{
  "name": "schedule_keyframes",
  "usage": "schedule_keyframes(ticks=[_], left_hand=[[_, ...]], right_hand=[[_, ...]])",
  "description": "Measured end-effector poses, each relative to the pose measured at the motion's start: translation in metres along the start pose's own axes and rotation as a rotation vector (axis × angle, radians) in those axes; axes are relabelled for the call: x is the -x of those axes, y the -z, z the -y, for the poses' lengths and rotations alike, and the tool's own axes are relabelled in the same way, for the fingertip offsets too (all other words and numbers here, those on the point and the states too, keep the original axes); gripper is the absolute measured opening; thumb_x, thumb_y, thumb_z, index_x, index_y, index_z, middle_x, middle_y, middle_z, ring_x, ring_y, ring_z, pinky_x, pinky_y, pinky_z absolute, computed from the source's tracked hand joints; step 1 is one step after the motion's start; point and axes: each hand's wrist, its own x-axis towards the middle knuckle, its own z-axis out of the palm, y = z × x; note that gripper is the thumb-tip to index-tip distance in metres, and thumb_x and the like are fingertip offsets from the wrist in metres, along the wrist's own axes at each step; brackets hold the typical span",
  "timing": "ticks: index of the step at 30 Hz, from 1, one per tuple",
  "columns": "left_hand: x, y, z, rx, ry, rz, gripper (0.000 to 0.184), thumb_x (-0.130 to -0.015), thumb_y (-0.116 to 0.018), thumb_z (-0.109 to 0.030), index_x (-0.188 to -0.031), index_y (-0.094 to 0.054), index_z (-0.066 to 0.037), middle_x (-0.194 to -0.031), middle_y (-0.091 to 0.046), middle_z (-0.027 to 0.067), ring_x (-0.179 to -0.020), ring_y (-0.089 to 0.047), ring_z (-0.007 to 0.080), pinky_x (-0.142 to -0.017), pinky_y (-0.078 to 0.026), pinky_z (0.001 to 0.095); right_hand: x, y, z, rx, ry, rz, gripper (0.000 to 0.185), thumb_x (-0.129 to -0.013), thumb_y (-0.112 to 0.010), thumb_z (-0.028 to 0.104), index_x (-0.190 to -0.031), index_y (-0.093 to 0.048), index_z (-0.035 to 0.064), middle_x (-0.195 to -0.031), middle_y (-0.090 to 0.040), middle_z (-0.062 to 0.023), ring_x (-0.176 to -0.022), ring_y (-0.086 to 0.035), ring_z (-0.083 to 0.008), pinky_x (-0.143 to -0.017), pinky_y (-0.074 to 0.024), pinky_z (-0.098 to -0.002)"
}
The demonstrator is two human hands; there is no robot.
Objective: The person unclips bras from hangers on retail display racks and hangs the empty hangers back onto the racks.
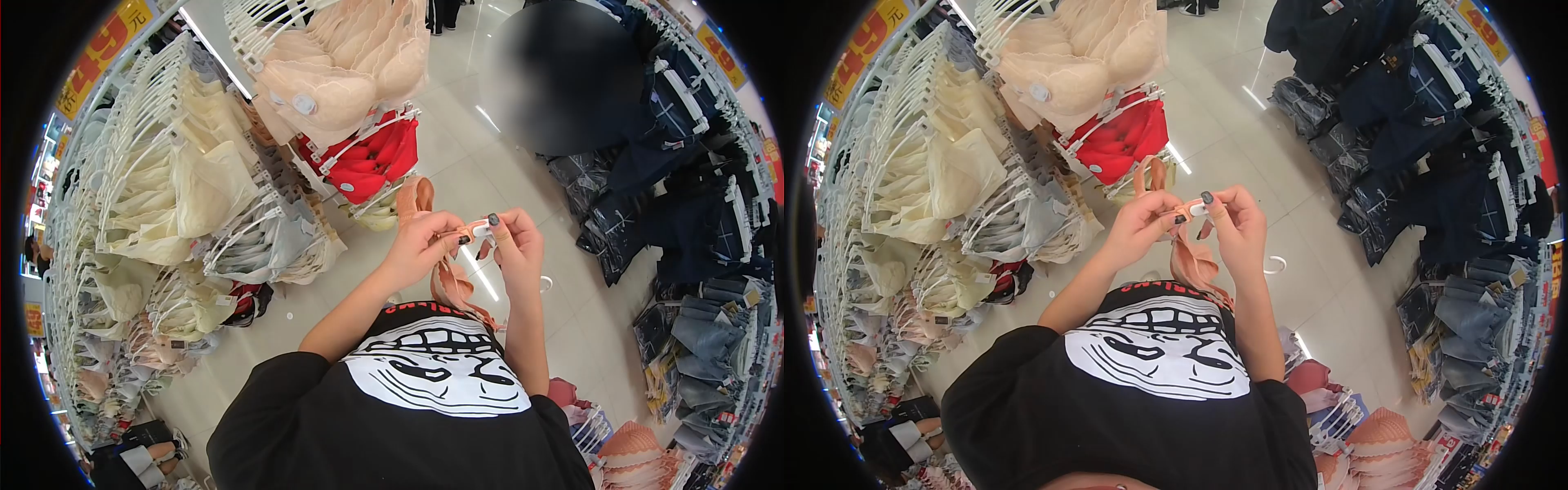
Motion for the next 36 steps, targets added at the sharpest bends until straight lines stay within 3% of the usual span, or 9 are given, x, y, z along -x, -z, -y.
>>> schedule_keyframes(ticks=[7,11,14,19,22,26,29,32,36], left_hand=[[0.001,-0.002,-0.004,-0.154,-0.05,0.038,0.012,-0.079,-0.057,-0.011,-0.085,-0.056,-0.001,-0.061,-0.053,0.0023,-0.057,-0.051,0.0105,-0.054,-0.039,0.0232],[0.003,0.002,-0.01,-0.403,-0.036,0.098,0.014,-0.082,-0.055,-0.014,-0.089,-0.055,-0.002,-0.063,-0.051,0.0019,-0.058,-0.048,0.0082,-0.054,-0.038,0.0219],[0.005,0.01,0.003,-0.189,0.068,-0.096,0.015,-0.084,-0.052,-0.015,-0.089,-0.054,-0.001,-0.064,-0.05,0.001,-0.059,-0.047,0.0068,-0.054,-0.037,0.021],[0.003,0.056,0.002,0.258,-0.083,-0.411,0.011,-0.084,-0.051,-0.012,-0.082,-0.054,-0.002,-0.063,-0.049,-0.0014,-0.056,-0.042,0.0058,-0.053,-0.035,0.0193],[0.007,0.085,-0.002,0.392,-0.114,-0.494,0.011,-0.085,-0.049,-0.012,-0.08,-0.051,-0.002,-0.061,-0.047,-0.0004,-0.054,-0.04,0.0064,-0.051,-0.033,0.0196],[0.008,0.09,-0.007,0.597,-0.108,-0.562,0.015,-0.087,-0.047,-0.016,-0.079,-0.047,-0.004,-0.055,-0.039,-0.0002,-0.05,-0.036,0.0105,-0.049,-0.03,0.0238],[0.013,0.098,0.014,0.738,-0.066,-0.485,0.021,-0.089,-0.045,-0.023,-0.082,-0.051,-0.004,-0.054,-0.04,-0.0018,-0.052,-0.038,0.0102,-0.05,-0.032,0.0247],[0.016,0.101,0.032,0.859,-0.008,-0.33,0.022,-0.088,-0.044,-0.023,-0.089,-0.052,-0.002,-0.059,-0.048,0.001,-0.059,-0.048,0.0138,-0.056,-0.037,0.0283],[0.018,0.092,0.034,0.108,0.363,-0.399,0.022,-0.085,-0.049,-0.023,-0.086,-0.056,-0.002,-0.074,-0.06,0.0073,-0.07,-0.057,0.018,-0.066,-0.041,0.0306]], right_hand=[[0.003,0.003,0.0,0.102,-0.029,0.057,0.011,-0.083,-0.057,0.01,-0.087,-0.057,0.0002,-0.079,-0.059,-0.0049,-0.061,-0.053,-0.0078,-0.053,-0.0431,-0.019],[0.006,-0.003,0.001,0.299,0.143,0.054,0.01,-0.08,-0.059,0.006,-0.087,-0.06,0.0001,-0.087,-0.058,-0.0067,-0.07,-0.055,-0.0097,-0.059,-0.0445,-0.0211],[0.009,-0.004,0.004,0.449,0.287,-0.077,0.01,-0.079,-0.057,0.004,-0.088,-0.059,-0.0002,-0.092,-0.057,-0.0082,-0.073,-0.055,-0.0121,-0.064,-0.0447,-0.0229],[0.018,0.031,0.002,0.58,0.491,-0.352,0.021,-0.082,-0.048,0.001,-0.102,-0.053,-0.0034,-0.094,-0.054,-0.0081,-0.086,-0.055,-0.0144,-0.076,-0.0437,-0.0242],[0.013,0.047,-0.014,0.487,0.507,-0.363,0.023,-0.084,-0.046,0.003,-0.105,-0.051,-0.0041,-0.103,-0.053,-0.0117,-0.094,-0.054,-0.0177,-0.083,-0.0419,-0.0278],[0.017,0.036,-0.039,0.053,0.247,-0.169,0.027,-0.084,-0.052,0.012,-0.108,-0.049,-0.0012,-0.108,-0.054,-0.0131,-0.102,-0.051,-0.0204,-0.087,-0.0398,-0.0344],[0.023,0.033,-0.037,0.044,0.157,-0.058,0.023,-0.087,-0.049,0.016,-0.103,-0.049,-0.0005,-0.106,-0.055,-0.0133,-0.1,-0.053,-0.0217,-0.087,-0.04,-0.0354],[0.02,0.026,-0.031,-0.024,0.268,-0.132,0.02,-0.09,-0.045,0.019,-0.092,-0.05,0.0005,-0.086,-0.057,-0.0092,-0.081,-0.056,-0.0173,-0.072,-0.045,-0.0282],[0.021,0.031,-0.017,-0.102,0.315,-0.061,0.019,-0.09,-0.044,0.019,-0.09,-0.051,0.0007,-0.074,-0.053,-0.0052,-0.065,-0.055,-0.014,-0.057,-0.0444,-0.025]])
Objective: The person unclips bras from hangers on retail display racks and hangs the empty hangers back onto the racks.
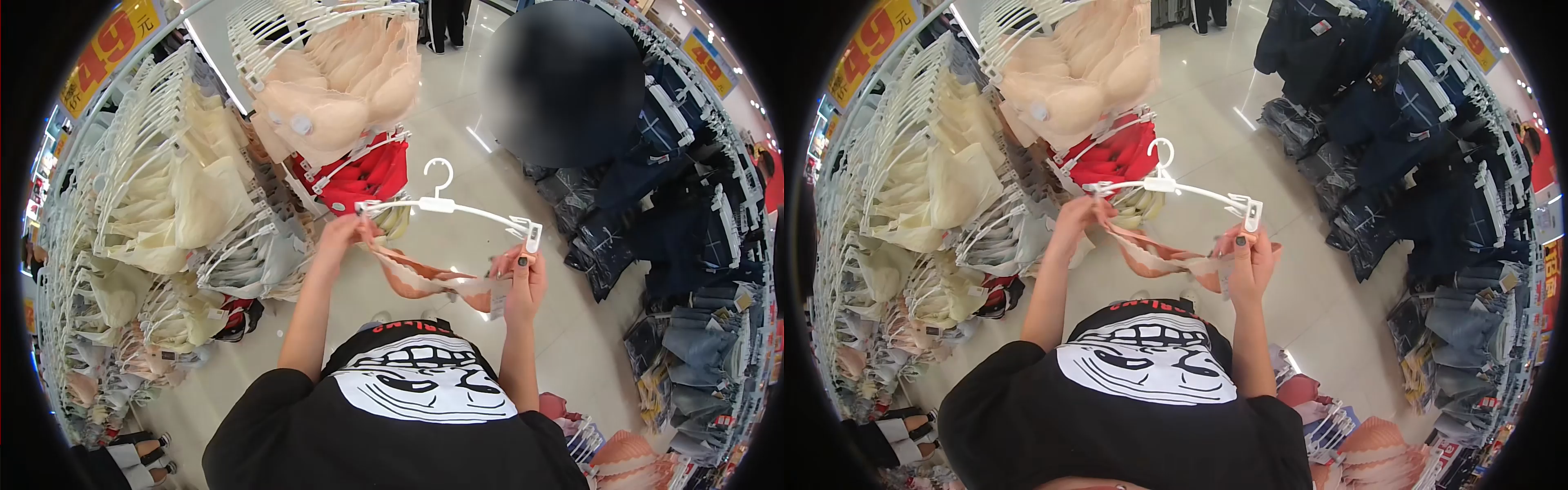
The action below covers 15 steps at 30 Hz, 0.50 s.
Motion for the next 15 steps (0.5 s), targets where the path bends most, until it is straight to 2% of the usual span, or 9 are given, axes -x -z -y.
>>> schedule_keyframes(ticks=[3,4,7,9,12,15], left_hand=[[0.003,-0.001,0.008,-0.977,-0.079,-0.086,0.023,-0.082,-0.052,-0.024,-0.083,-0.06,-0.002,-0.083,-0.064,0.0075,-0.077,-0.06,0.0188,-0.071,-0.045,0.0299],[0.008,-0.008,0.004,-0.838,-0.148,-0.073,0.02,-0.083,-0.05,-0.019,-0.09,-0.059,-0.003,-0.084,-0.064,0.0075,-0.077,-0.06,0.0215,-0.072,-0.046,0.0302],[0.023,-0.044,-0.026,-0.409,-0.511,0.089,0.021,-0.085,-0.047,-0.018,-0.093,-0.059,-0.004,-0.088,-0.063,0.0081,-0.079,-0.059,0.0251,-0.074,-0.045,0.0309],[0.024,-0.061,-0.049,-0.674,-0.892,0.215,0.022,-0.086,-0.047,-0.014,-0.101,-0.057,-0.002,-0.1,-0.06,0.0095,-0.087,-0.058,0.0186,-0.077,-0.043,0.0273],[0.032,-0.085,-0.06,-0.442,-0.837,0.473,0.02,-0.086,-0.047,-0.01,-0.102,-0.056,-0.002,-0.104,-0.057,0.0099,-0.089,-0.056,0.0145,-0.077,-0.043,0.0259],[0.029,-0.086,-0.052,-0.214,-0.491,0.592,0.019,-0.086,-0.047,-0.009,-0.101,-0.055,-0.001,-0.102,-0.055,0.0091,-0.088,-0.054,0.0131,-0.076,-0.044,0.0265]], right_hand=[[0.001,0.001,0.012,0.231,-0.006,0.119,0.017,-0.088,-0.048,0.015,-0.087,-0.054,-0.0007,-0.072,-0.056,-0.0054,-0.06,-0.054,-0.0123,-0.052,-0.0424,-0.0243],[0.0,-0.002,0.017,0.347,-0.016,0.161,0.015,-0.086,-0.049,0.013,-0.086,-0.055,-0.0008,-0.071,-0.057,-0.0058,-0.059,-0.055,-0.0123,-0.051,-0.042,-0.0242],[0.001,-0.009,0.032,0.634,-0.065,0.278,0.01,-0.082,-0.053,0.009,-0.083,-0.058,-0.0005,-0.068,-0.059,-0.0068,-0.056,-0.055,-0.0131,-0.05,-0.0415,-0.024],[0.001,-0.014,0.037,0.737,-0.102,0.355,0.008,-0.079,-0.056,0.006,-0.082,-0.06,0.0002,-0.066,-0.059,-0.0075,-0.055,-0.056,-0.0147,-0.05,-0.0418,-0.024],[0.001,-0.022,0.041,0.787,-0.068,0.439,0.007,-0.079,-0.057,0.007,-0.083,-0.058,0.0018,-0.064,-0.057,-0.0072,-0.055,-0.056,-0.0164,-0.052,-0.0425,-0.0258],[0.001,-0.026,0.042,0.8,-0.063,0.42,0.01,-0.079,-0.058,0.008,-0.086,-0.055,0.0021,-0.067,-0.057,-0.0072,-0.06,-0.057,-0.0164,-0.055,-0.0427,-0.0258]])
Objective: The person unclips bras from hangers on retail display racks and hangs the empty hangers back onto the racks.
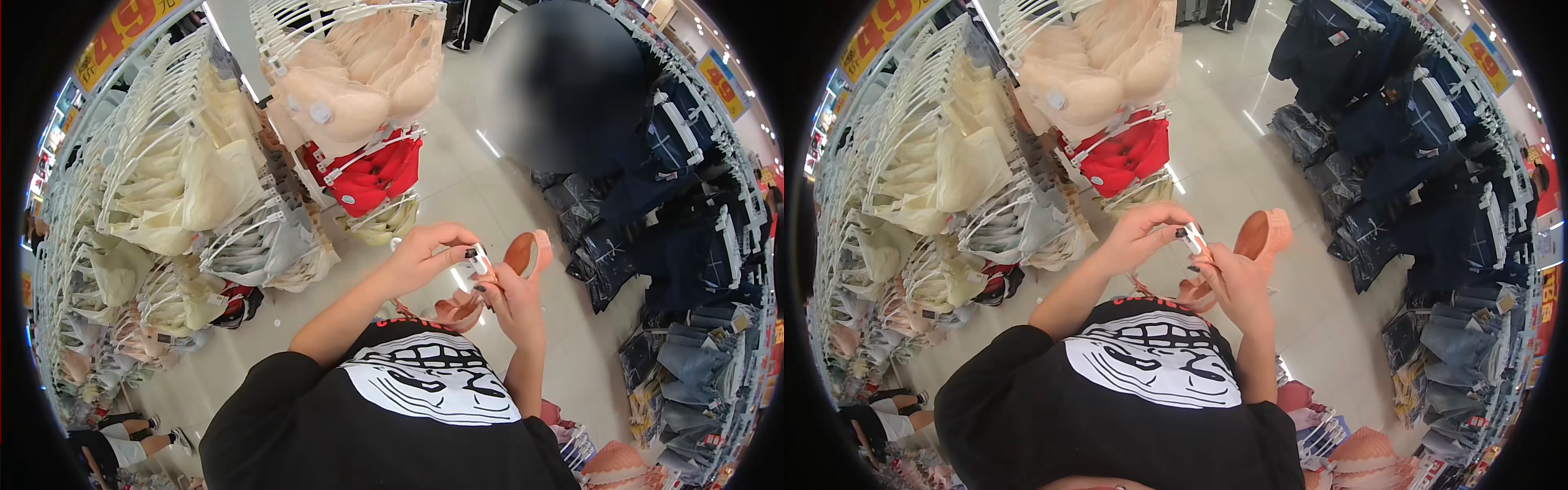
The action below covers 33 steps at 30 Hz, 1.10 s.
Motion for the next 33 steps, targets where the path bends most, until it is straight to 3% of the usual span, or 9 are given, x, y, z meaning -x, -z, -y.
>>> schedule_keyframes(ticks=[4,7,10,13,33], left_hand=[[0.0,-0.005,-0.005,0.055,-0.013,-0.113,0.012,-0.081,-0.05,-0.003,-0.091,-0.056,0.0,-0.084,-0.056,0.0047,-0.074,-0.053,0.0114,-0.063,-0.043,0.0225],[0.001,-0.007,-0.009,0.068,-0.006,-0.185,0.01,-0.081,-0.049,-0.001,-0.088,-0.056,0.0,-0.079,-0.055,0.004,-0.07,-0.052,0.0106,-0.059,-0.042,0.0217],[0.0,-0.004,-0.01,0.076,-0.016,-0.217,0.01,-0.08,-0.049,0.001,-0.087,-0.057,0.0,-0.078,-0.055,0.0042,-0.07,-0.051,0.0102,-0.057,-0.042,0.0212],[0.002,-0.002,-0.005,0.075,-0.037,-0.286,0.01,-0.079,-0.051,0.001,-0.085,-0.058,0.001,-0.078,-0.056,0.0045,-0.068,-0.052,0.0101,-0.054,-0.041,0.0211],[0.005,-0.004,-0.007,-0.037,-0.048,-0.349,0.008,-0.076,-0.056,-0.001,-0.082,-0.06,-0.002,-0.071,-0.056,0.0035,-0.06,-0.051,0.0103,-0.048,-0.037,0.0208]], right_hand=[[0.004,-0.003,-0.01,-0.101,-0.012,-0.032,0.008,-0.086,-0.046,0.002,-0.093,-0.043,-0.0014,-0.072,-0.054,-0.0037,-0.063,-0.051,-0.0075,-0.056,-0.0407,-0.0185],[0.004,-0.008,-0.003,-0.287,0.002,-0.058,0.008,-0.088,-0.044,0.004,-0.093,-0.041,-0.0014,-0.072,-0.052,-0.0036,-0.061,-0.048,-0.0075,-0.056,-0.0403,-0.0193],[0.001,-0.013,-0.007,-0.258,0.06,-0.09,0.006,-0.088,-0.043,0.004,-0.091,-0.042,-0.0013,-0.068,-0.051,-0.0028,-0.058,-0.045,-0.0069,-0.055,-0.0387,-0.0193],[0.001,-0.009,-0.005,-0.195,0.011,-0.07,0.008,-0.086,-0.048,0.004,-0.091,-0.048,-0.0025,-0.075,-0.057,-0.0079,-0.064,-0.054,-0.0137,-0.06,-0.041,-0.0235],[-0.004,-0.009,0.006,-0.121,0.015,-0.052,0.007,-0.085,-0.05,0.004,-0.089,-0.052,-0.0002,-0.073,-0.054,-0.0076,-0.062,-0.054,-0.0181,-0.063,-0.0398,-0.026]])
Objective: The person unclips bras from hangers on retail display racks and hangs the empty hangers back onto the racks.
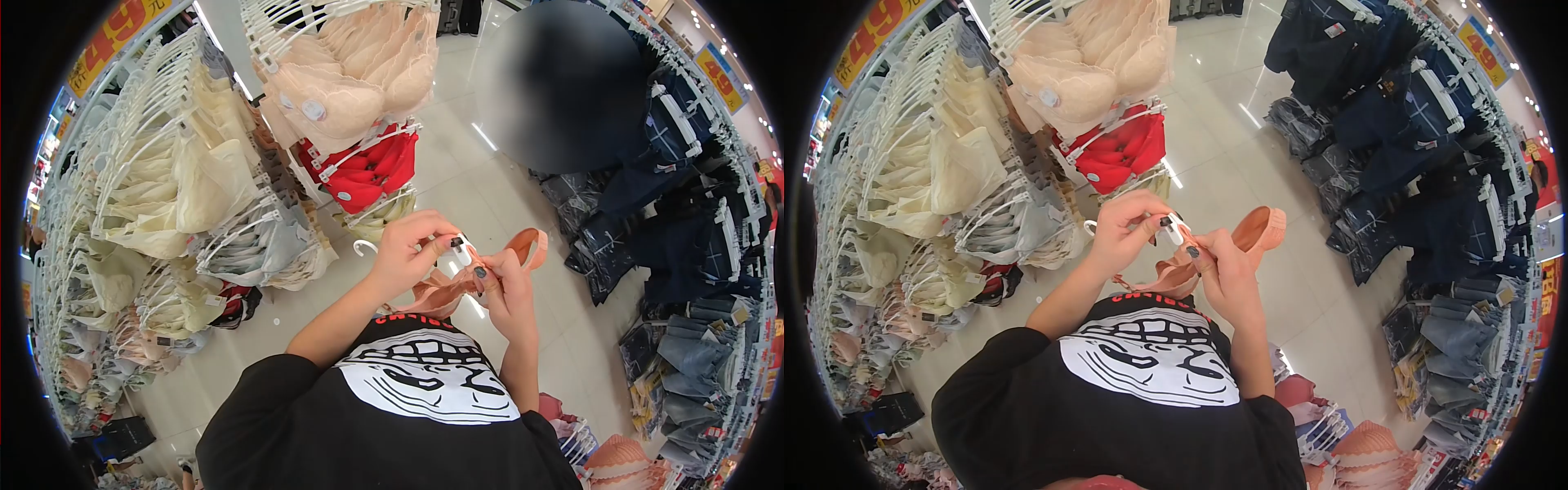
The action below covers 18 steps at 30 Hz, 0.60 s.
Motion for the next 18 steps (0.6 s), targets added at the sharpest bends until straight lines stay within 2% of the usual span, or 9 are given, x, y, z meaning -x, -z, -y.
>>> schedule_keyframes(ticks=[13,16,18], left_hand=[[0.0023,0.0032,0.0,0.062,0.054,0.054,0.01,-0.078,-0.057,-0.009,-0.087,-0.06,-0.004,-0.077,-0.057,0.001,-0.064,-0.051,0.0077,-0.049,-0.038,0.0192],[0.004,0.006,0.0057,0.069,0.025,0.079,0.01,-0.078,-0.058,-0.009,-0.087,-0.06,-0.004,-0.077,-0.057,0.0009,-0.064,-0.05,0.0076,-0.049,-0.038,0.0195],[0.004,0.0068,0.0041,0.037,-0.011,0.076,0.011,-0.077,-0.058,-0.009,-0.087,-0.06,-0.004,-0.077,-0.057,0.0012,-0.064,-0.05,0.0078,-0.049,-0.037,0.0199]], right_hand=[[-0.0008,0.0003,-0.0017,-0.019,-0.014,0.011,0.008,-0.085,-0.049,0.003,-0.092,-0.051,0.0012,-0.075,-0.057,-0.0069,-0.067,-0.056,-0.0168,-0.068,-0.0396,-0.0255],[-0.0013,-0.0055,0.0029,-0.226,-0.073,-0.021,0.01,-0.085,-0.05,0.005,-0.094,-0.05,0.0013,-0.08,-0.059,-0.0072,-0.071,-0.058,-0.0154,-0.069,-0.04,-0.024],[-0.0015,-0.002,0.0028,-0.097,-0.074,0.043,0.011,-0.084,-0.051,0.006,-0.095,-0.051,0.0014,-0.082,-0.059,-0.0077,-0.073,-0.059,-0.0158,-0.067,-0.0409,-0.0231]])
